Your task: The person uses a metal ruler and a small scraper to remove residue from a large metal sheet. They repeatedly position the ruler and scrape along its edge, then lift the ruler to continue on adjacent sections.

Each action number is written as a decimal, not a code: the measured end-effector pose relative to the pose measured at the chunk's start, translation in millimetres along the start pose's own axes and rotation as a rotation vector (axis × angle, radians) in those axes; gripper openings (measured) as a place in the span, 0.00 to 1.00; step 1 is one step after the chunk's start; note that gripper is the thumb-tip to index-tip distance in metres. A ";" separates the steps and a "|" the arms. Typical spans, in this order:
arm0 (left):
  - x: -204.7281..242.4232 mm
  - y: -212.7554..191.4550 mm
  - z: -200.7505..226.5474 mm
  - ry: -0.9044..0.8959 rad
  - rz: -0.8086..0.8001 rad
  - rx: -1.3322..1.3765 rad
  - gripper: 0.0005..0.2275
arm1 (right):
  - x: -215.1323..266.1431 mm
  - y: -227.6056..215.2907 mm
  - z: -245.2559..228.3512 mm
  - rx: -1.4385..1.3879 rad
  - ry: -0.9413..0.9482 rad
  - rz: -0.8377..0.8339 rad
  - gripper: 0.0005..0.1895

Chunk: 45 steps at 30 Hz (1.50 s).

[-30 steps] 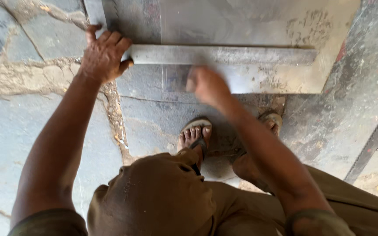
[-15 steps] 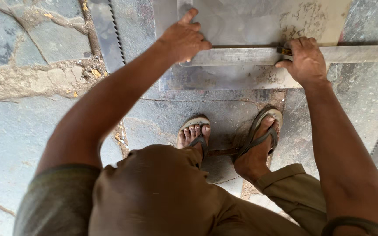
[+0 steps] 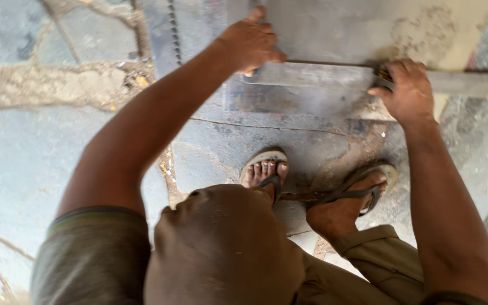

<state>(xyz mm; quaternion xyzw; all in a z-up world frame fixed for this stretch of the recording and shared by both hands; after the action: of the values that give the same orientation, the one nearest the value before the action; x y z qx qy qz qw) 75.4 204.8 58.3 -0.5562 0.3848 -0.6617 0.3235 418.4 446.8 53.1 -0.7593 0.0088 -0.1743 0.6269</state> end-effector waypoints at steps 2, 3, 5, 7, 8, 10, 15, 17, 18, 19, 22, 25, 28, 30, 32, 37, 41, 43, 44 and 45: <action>-0.7 2.7 -0.6 -0.004 -0.005 0.029 0.37 | -3.7 1.4 -0.5 0.003 0.000 -0.020 0.33; -0.5 5.1 -0.6 -0.019 -0.011 0.017 0.37 | -5.5 3.3 0.3 0.011 0.008 -0.018 0.33; -5.1 7.0 2.8 -0.037 -0.015 -0.012 0.36 | -1.9 4.8 3.2 0.034 0.036 -0.013 0.34; -8.4 8.6 3.3 -0.042 -0.032 -0.010 0.33 | -0.7 7.2 5.2 0.078 0.069 -0.085 0.35; -8.5 10.0 2.8 -0.043 -0.042 -0.013 0.32 | -2.7 7.9 6.8 0.098 0.088 -0.118 0.36; -8.7 13.3 2.4 -0.043 -0.020 -0.002 0.32 | -4.4 7.8 8.7 0.091 0.077 -0.098 0.36; -6.7 22.6 2.3 -0.033 0.077 0.046 0.31 | 3.8 10.0 4.2 0.029 0.094 -0.065 0.34; -7.1 22.6 3.8 -0.040 0.116 0.052 0.31 | 6.9 8.2 4.5 0.003 0.083 -0.025 0.35; -6.3 22.8 4.7 -0.039 0.094 0.052 0.30 | 7.3 8.0 4.9 0.008 0.090 -0.033 0.35; -6.0 22.2 6.1 -0.039 0.072 0.051 0.30 | 7.4 7.6 5.6 0.013 0.096 -0.041 0.34; -0.1 18.9 4.4 -0.045 0.092 0.015 0.31 | -3.4 11.5 3.7 0.094 0.079 -0.114 0.38; -5.0 14.5 7.8 -0.024 0.080 -0.059 0.31 | 7.3 7.6 -13.4 0.047 0.028 0.192 0.35; -3.5 15.5 5.7 0.001 0.055 -0.105 0.32 | 6.0 25.5 -67.7 -0.220 0.075 0.182 0.15; -0.9 14.3 2.0 0.006 0.069 -0.116 0.36 | 14.1 39.7 -125.4 -0.406 0.148 0.311 0.09; -2.4 11.0 1.1 0.016 0.000 -0.141 0.35 | -6.4 55.0 -162.7 -0.821 0.207 0.389 0.01; -0.9 4.2 6.2 -0.001 -0.028 -0.227 0.32 | -30.0 44.5 -199.9 -0.286 0.220 0.259 0.11; 0.9 8.2 8.1 -0.025 0.026 -0.255 0.34 | -35.1 30.2 -203.6 -0.314 0.215 0.280 0.14; -0.8 11.3 7.7 -0.031 0.031 -0.253 0.33 | -35.0 28.8 -200.7 -0.294 0.190 0.264 0.14; -0.8 13.0 7.6 -0.030 0.026 -0.250 0.33 | -34.5 29.1 -200.2 -0.286 0.179 0.255 0.14; -0.4 14.5 7.9 -0.029 0.020 -0.248 0.33 | -34.5 29.8 -199.9 -0.294 0.180 0.255 0.14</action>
<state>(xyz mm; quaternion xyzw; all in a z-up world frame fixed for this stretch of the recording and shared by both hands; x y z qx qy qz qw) 83.3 196.7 46.1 -0.5975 0.4644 -0.5978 0.2644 337.0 258.7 46.6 -0.8167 0.1863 -0.1575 0.5229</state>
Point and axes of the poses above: each hand's wrist, its own x-axis away from the middle knuckle, its own y-axis out of the palm, z = x × y, the point moved 1 cm from there along -x, towards the middle knuckle, and after that the axes turned 6 degrees about -y, right-handed, at the moved point
